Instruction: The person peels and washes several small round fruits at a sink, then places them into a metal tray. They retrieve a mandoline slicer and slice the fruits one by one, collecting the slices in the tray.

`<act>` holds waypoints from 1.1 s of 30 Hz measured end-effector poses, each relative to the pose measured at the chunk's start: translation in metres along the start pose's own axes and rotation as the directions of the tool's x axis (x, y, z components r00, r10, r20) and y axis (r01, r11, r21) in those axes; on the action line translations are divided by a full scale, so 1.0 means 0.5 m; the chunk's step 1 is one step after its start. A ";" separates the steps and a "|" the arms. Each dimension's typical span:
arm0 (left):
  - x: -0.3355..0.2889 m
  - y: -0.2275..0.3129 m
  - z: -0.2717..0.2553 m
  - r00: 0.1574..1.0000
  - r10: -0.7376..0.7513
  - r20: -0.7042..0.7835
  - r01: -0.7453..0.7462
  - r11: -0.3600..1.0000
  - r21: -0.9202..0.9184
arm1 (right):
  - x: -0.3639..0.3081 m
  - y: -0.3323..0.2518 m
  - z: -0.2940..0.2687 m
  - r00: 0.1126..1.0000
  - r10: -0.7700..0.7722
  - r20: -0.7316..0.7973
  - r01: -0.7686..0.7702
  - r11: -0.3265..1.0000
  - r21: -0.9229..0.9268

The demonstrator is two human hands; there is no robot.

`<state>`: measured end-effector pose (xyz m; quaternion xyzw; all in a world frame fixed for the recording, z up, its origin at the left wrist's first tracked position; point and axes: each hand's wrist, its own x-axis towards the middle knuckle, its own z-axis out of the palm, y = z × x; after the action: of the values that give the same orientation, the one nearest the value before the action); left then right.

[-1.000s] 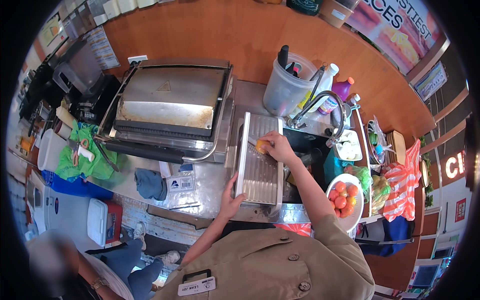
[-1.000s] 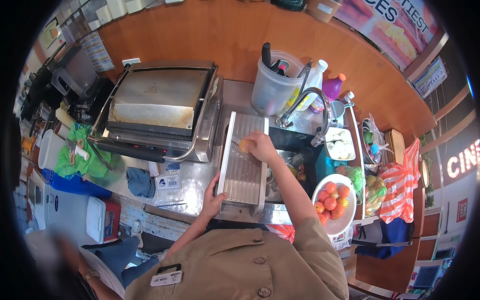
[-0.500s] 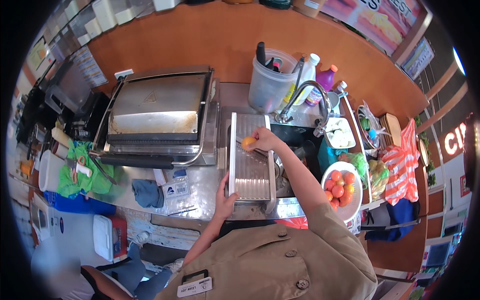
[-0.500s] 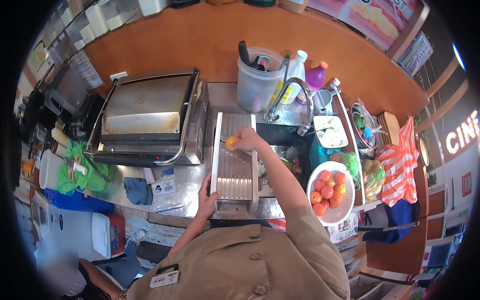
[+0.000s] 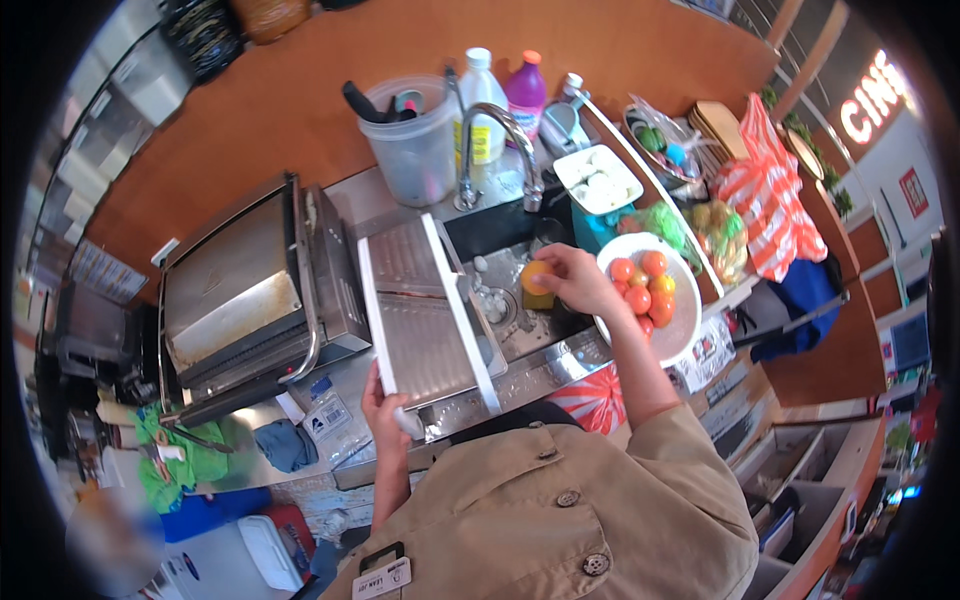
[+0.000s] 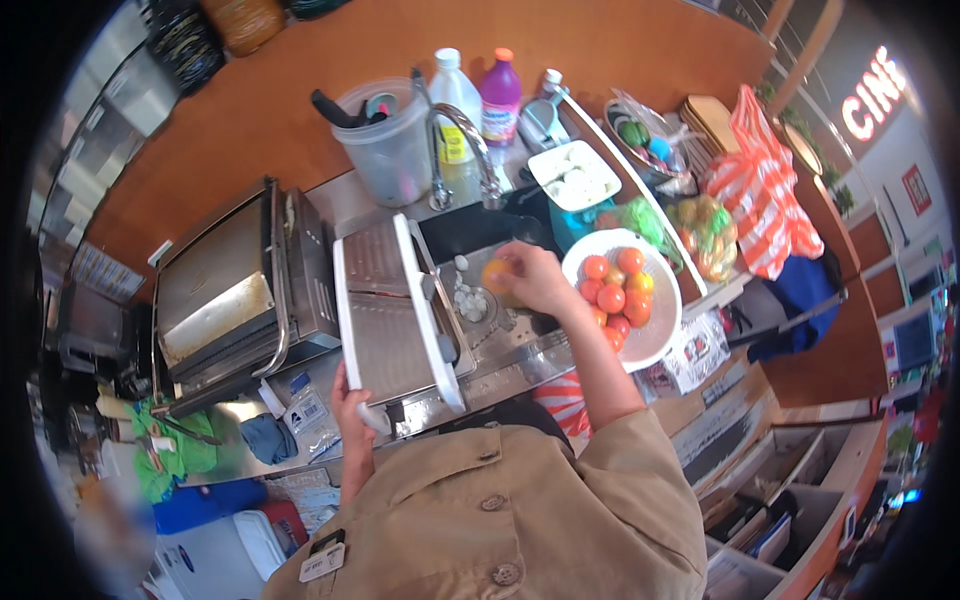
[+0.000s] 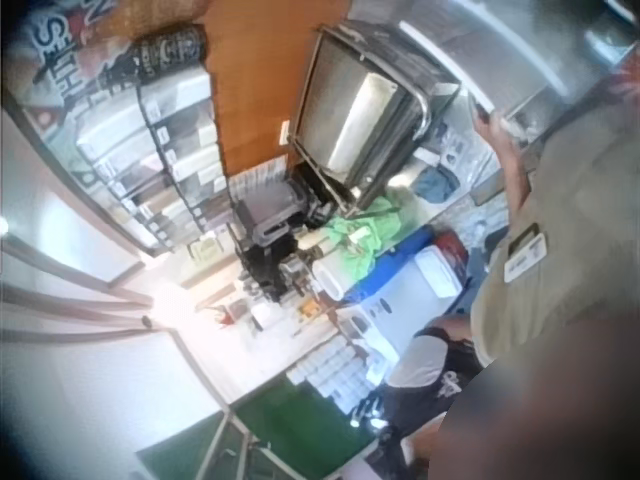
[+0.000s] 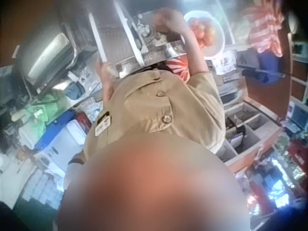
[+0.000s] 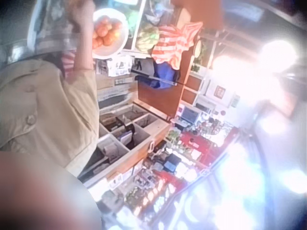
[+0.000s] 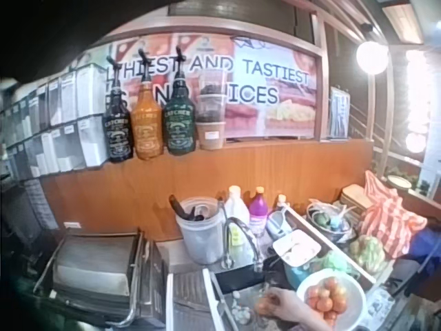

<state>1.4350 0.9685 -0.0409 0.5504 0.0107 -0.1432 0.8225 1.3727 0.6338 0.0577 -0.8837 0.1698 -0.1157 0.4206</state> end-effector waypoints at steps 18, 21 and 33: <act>-0.168 0.093 -0.156 0.986 0.018 0.167 0.073 0.850 -0.521 | 0.224 0.027 0.376 0.877 -0.087 0.472 0.185 0.968 -0.167; -0.202 0.096 -0.168 0.994 0.067 0.091 -0.006 0.835 -0.550 | 0.265 0.049 0.482 0.886 -0.266 0.379 0.371 0.897 -0.238; -0.224 0.088 -0.155 0.993 0.110 0.036 -0.070 0.821 -0.567 | 0.171 -0.018 0.217 0.852 -0.358 0.383 0.334 0.934 0.129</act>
<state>1.3492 1.0794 -0.0119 0.2774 -0.0010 -0.1130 0.9541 1.4907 0.6815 0.0028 -0.8920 -0.0850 -0.0113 0.4439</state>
